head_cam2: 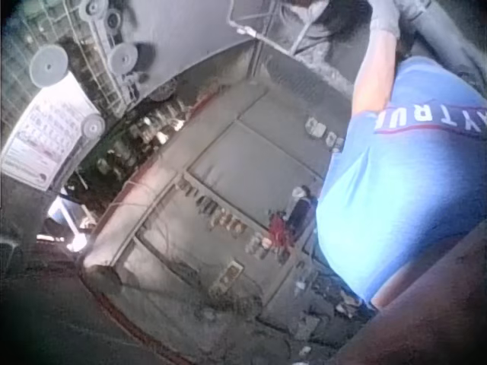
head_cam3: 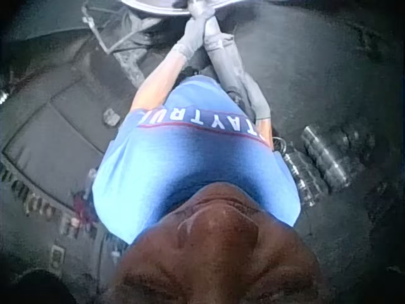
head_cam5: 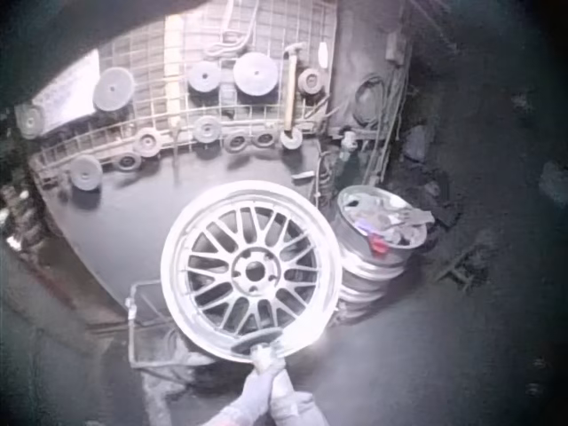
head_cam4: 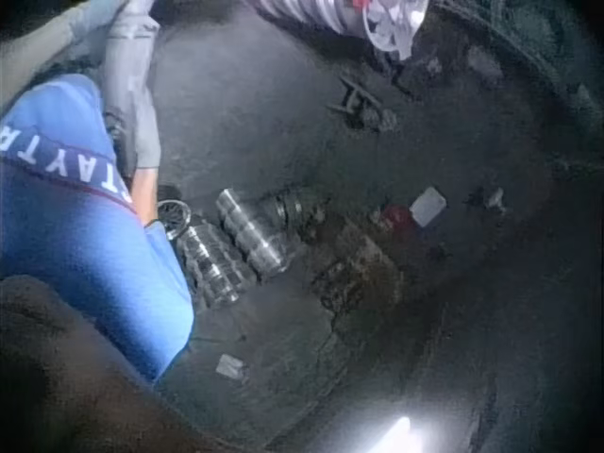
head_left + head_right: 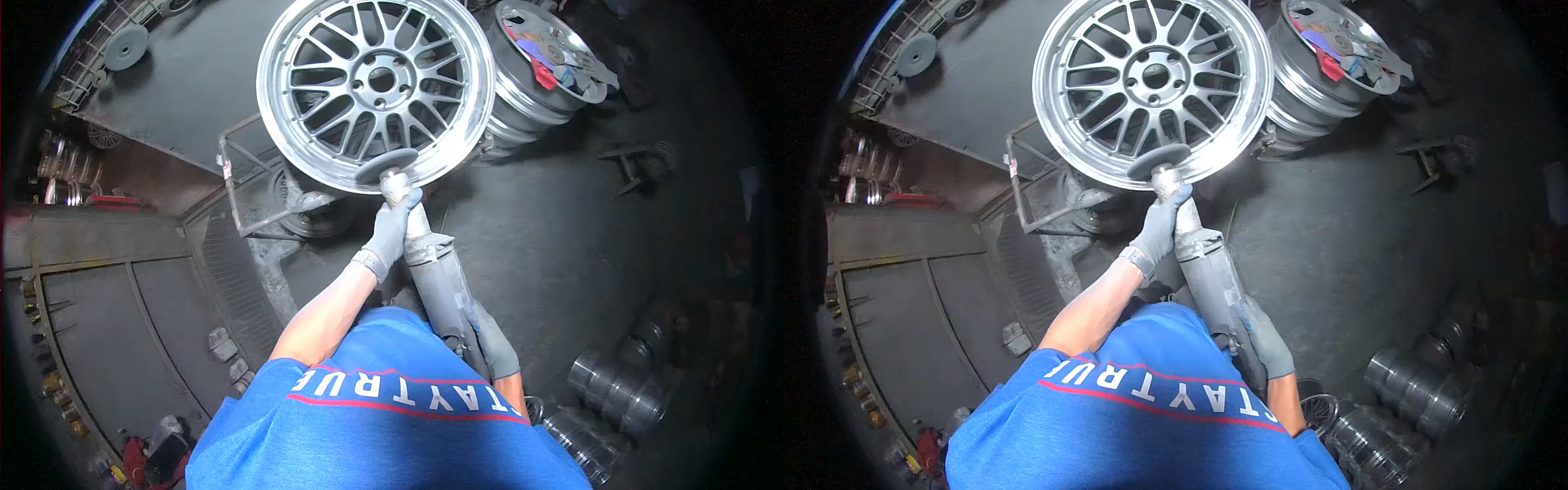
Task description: The person uses an angle grinder to smooth the outer rim of a silver alloy wheel mounted on a stand. The person repeatedly moves the grinder along the rim and occasionally pauses to wipe the surface with a gloved hand.
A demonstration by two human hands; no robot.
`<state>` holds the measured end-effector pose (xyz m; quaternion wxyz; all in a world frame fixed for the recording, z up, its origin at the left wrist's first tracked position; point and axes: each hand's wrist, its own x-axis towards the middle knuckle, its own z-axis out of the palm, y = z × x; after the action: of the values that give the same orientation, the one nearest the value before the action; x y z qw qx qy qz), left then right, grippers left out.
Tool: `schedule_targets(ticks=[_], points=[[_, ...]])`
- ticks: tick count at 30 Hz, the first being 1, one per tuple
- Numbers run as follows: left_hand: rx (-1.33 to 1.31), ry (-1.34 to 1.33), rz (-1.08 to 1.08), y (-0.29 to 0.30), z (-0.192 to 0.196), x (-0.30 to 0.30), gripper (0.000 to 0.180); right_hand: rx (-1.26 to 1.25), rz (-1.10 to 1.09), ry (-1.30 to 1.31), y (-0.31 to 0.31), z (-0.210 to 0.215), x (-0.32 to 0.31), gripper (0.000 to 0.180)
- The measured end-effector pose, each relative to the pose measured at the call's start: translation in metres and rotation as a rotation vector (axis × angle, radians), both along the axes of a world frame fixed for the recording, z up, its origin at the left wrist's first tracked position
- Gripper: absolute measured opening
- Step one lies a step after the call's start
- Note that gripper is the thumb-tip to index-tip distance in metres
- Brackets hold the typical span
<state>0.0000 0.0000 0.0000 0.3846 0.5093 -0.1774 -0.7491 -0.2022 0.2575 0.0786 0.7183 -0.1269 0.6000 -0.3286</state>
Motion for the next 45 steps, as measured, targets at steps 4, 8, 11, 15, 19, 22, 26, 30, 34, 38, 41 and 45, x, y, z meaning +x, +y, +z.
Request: schedule_targets(ticks=[4, 8, 11, 15, 19, 22, 26, 30, 34, 38, 41, 45], points=[[0.08, 0.192, 0.09, 0.003, -0.008, -0.06, 0.056, 0.018, 0.064, 0.142, -0.023, 0.033, -0.058, 0.067], [0.1, 0.517, 0.155, -0.027, -0.021, -0.148, 0.027, -0.027, 0.117, 0.293, -0.068, 0.059, -0.147, 0.066], [0.098, 0.747, 0.182, -0.045, -0.022, -0.197, 0.024, -0.039, 0.19, 0.452, -0.109, 0.078, -0.209, 0.063], [-0.054, 0.934, 0.291, -0.094, -0.014, -0.261, 0.03, -0.24, 0.457, 0.709, -0.183, 0.113, -0.284, 0.063], [-0.143, 1.057, 0.358, -0.134, 0.011, -0.297, 0.033, -0.422, 0.635, 0.884, -0.243, 0.143, -0.33, 0.065], [-0.115, 1.001, 0.418, -0.139, 0.026, -0.304, 0.033, -0.46, 0.689, 0.859, -0.262, 0.149, -0.344, 0.064], [-0.111, 0.961, 0.444, -0.123, 0.006, -0.303, 0.037, -0.423, 0.714, 0.836, -0.252, 0.148, -0.336, 0.062], [-0.097, 0.846, 0.413, -0.086, -0.017, -0.278, 0.036, -0.299, 0.631, 0.707, -0.214, 0.117, -0.323, 0.06], [0.03, 0.45, 0.484, -0.051, -0.009, -0.241, 0.024, -0.074, 0.4, 0.316, -0.17, 0.077, -0.287, 0.057], [0.043, 0.38, 0.44, -0.033, -0.013, -0.224, 0.05, -0.15, 0.426, 0.258, -0.147, 0.041, -0.292, 0.056], [0.025, 0.434, 0.471, -0.043, -0.009, -0.232, 0.048, -0.003, 0.431, 0.258, -0.175, 0.078, -0.287, 0.054], [-0.043, 0.602, 0.465, -0.079, -0.001, -0.278, 0.047, -0.102, 0.482, 0.455, -0.21, 0.115, -0.313, 0.052]])
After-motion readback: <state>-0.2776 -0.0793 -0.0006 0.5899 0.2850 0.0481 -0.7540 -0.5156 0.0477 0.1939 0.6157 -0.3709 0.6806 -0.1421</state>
